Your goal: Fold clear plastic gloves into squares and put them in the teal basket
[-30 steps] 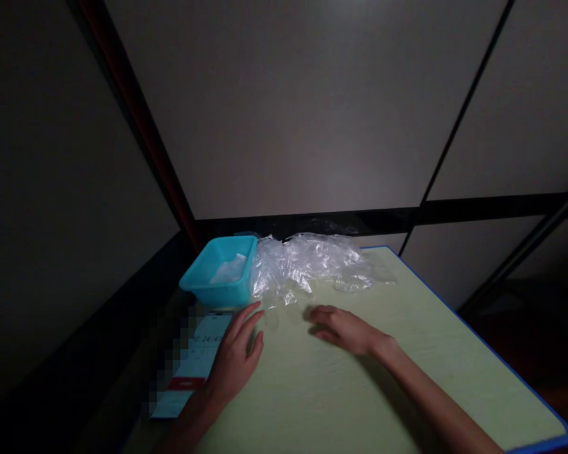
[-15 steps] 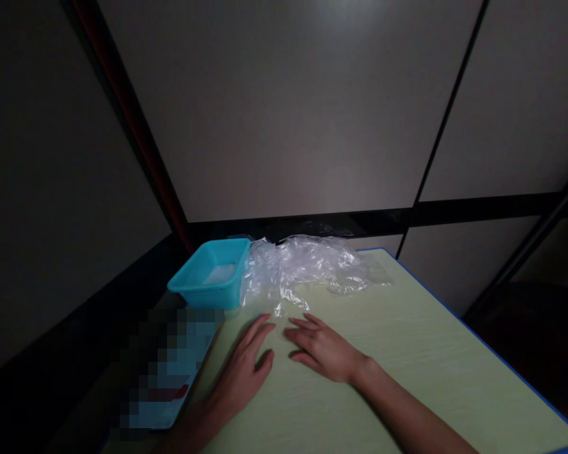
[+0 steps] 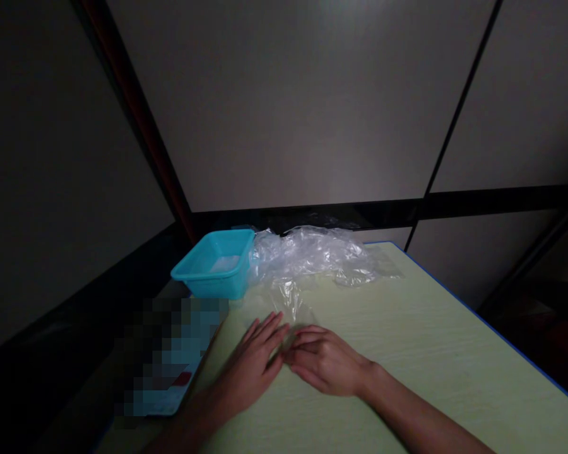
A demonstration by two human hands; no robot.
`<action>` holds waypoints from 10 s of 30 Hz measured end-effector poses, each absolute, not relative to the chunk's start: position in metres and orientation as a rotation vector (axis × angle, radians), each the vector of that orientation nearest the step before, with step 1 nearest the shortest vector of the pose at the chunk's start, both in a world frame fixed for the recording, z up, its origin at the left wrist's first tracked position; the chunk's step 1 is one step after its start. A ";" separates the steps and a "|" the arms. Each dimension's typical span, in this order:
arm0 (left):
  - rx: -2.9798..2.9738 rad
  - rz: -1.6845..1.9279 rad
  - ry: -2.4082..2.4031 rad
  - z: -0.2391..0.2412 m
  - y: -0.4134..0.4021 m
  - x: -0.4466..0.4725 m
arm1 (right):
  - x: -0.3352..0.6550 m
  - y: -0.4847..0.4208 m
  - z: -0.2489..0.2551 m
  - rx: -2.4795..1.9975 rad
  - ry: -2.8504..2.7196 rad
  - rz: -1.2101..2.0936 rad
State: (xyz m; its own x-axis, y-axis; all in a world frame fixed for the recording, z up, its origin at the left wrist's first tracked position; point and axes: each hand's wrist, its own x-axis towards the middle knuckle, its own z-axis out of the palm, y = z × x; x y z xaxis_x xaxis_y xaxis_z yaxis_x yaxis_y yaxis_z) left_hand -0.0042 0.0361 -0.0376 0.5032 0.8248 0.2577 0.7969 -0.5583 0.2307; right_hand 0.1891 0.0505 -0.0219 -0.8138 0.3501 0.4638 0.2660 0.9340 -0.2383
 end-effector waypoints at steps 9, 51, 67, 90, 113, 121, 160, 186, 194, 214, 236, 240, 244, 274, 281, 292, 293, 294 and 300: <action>2.628 0.660 1.335 -0.029 0.034 0.002 | 0.193 0.055 -0.021 -0.532 -2.521 0.104; 0.840 1.375 1.005 -0.022 0.061 -0.009 | 0.215 0.081 -0.026 -1.036 -1.148 1.791; 1.391 0.714 1.116 -0.021 0.043 -0.008 | 0.223 0.084 -0.018 -1.087 -1.179 1.647; 2.083 1.064 1.601 -0.038 0.048 -0.009 | 0.272 0.099 -0.031 -1.659 -1.927 0.151; 2.543 0.417 0.866 -0.017 0.021 0.001 | 0.238 0.086 -0.017 -1.405 -2.425 -0.010; 2.499 0.523 0.779 -0.015 0.023 0.000 | 0.239 0.083 -0.015 -1.303 -2.189 0.245; 2.612 0.195 1.175 -0.017 0.024 -0.002 | 0.228 0.087 -0.046 -1.254 -2.498 0.219; 2.809 0.237 1.362 -0.034 0.069 0.081 | 0.250 0.104 -0.048 -1.494 -2.626 0.075; 2.822 0.201 1.390 -0.037 0.063 0.035 | 0.249 0.102 -0.047 -1.510 -2.605 0.019; 2.749 0.126 1.555 -0.034 0.056 -0.008 | 0.250 0.105 -0.045 -1.594 -2.597 0.027; 2.766 0.192 1.528 -0.036 0.058 -0.010 | 0.274 0.116 -0.029 -1.101 -2.801 0.349; 2.758 0.162 1.538 -0.035 0.057 -0.010 | 0.281 0.120 -0.037 -1.157 -2.792 0.293; 2.750 0.168 1.560 -0.036 0.057 -0.011 | 0.280 0.118 -0.035 -1.177 -2.780 0.265; 2.784 0.249 1.419 -0.042 0.087 0.096 | 0.276 0.121 -0.037 -1.228 -2.792 0.210; 2.798 0.190 1.397 -0.037 0.079 0.041 | 0.276 0.119 -0.034 -1.216 -2.806 0.225; 2.770 0.205 1.446 -0.037 0.066 -0.014 | 0.276 0.117 -0.032 -1.223 -2.804 0.237; 2.767 0.202 1.447 -0.037 0.066 -0.014 | 0.276 0.117 -0.032 -1.220 -2.807 0.243; 2.763 0.197 1.449 -0.036 0.066 -0.013 | 0.276 0.118 -0.033 -1.216 -2.808 0.249; 2.754 0.193 1.457 -0.034 0.065 -0.010 | 0.289 0.123 -0.037 -1.164 -2.748 0.231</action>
State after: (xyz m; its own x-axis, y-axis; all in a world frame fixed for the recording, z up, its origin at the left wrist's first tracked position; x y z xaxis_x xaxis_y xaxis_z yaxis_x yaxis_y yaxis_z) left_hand -0.0103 0.0647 -0.0341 0.5569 0.8246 0.0998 0.8222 -0.5643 0.0749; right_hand 0.2889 0.1227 -0.0375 -0.6882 0.7215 0.0762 0.6987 0.6874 -0.1982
